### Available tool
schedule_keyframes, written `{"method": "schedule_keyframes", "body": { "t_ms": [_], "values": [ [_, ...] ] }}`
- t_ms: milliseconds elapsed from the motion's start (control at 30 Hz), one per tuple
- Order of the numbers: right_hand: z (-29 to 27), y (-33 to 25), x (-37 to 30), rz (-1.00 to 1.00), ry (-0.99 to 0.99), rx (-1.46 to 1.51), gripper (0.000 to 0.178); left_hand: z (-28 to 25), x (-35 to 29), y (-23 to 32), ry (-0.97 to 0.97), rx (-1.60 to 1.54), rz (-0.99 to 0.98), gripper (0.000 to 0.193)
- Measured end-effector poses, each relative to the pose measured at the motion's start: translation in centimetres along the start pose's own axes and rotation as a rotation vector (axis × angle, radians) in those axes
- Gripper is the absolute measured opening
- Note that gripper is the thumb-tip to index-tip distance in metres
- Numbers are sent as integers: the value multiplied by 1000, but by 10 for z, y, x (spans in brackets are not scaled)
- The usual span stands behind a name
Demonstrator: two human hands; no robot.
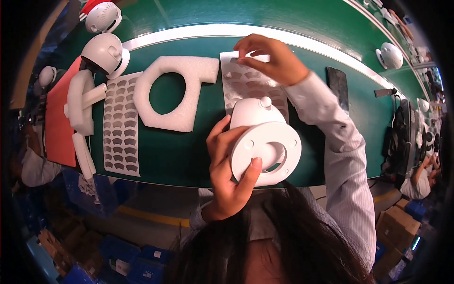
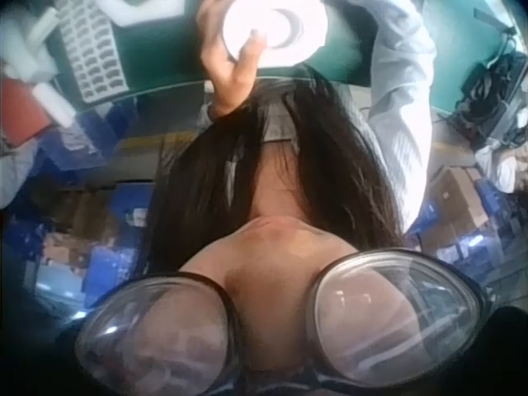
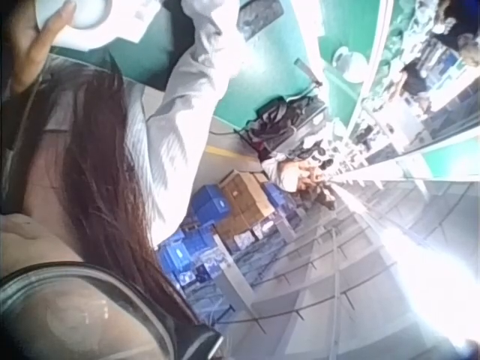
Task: Assembling plastic lighting fixture housings and applying adhesive gaskets on an industrial production line.
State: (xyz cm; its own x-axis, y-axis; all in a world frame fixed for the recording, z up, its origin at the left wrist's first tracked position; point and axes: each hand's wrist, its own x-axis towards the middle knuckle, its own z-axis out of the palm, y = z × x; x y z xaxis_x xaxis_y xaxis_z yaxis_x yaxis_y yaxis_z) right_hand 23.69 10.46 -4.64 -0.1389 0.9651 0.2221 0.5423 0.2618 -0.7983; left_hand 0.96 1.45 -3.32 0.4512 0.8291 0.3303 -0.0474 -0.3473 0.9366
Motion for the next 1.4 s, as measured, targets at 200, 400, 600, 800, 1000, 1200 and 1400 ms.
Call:
{"method": "schedule_keyframes", "body": {
  "t_ms": [200,400,600,800,1000,1200,1400],
  "values": [
    [-56,-108,-37,-40,-316,216,6,6,5,0,118,25,-146,28],
    [-64,-111,-45,25,-349,-166,9,21,15,-1,87,43,-63,28],
    [-56,-106,-39,-62,-380,-151,10,19,15,2,67,44,-82,28],
    [-55,-95,-38,-189,-385,-78,15,20,12,2,78,53,-67,27],
    [-52,-105,-33,-39,-395,-199,14,20,14,0,87,40,-59,27],
    [-53,-106,-31,-13,-395,-275,13,21,15,1,85,55,-61,27],
    [-53,-95,-33,-203,-362,-203,17,20,15,1,79,54,-82,28]
  ]
}}
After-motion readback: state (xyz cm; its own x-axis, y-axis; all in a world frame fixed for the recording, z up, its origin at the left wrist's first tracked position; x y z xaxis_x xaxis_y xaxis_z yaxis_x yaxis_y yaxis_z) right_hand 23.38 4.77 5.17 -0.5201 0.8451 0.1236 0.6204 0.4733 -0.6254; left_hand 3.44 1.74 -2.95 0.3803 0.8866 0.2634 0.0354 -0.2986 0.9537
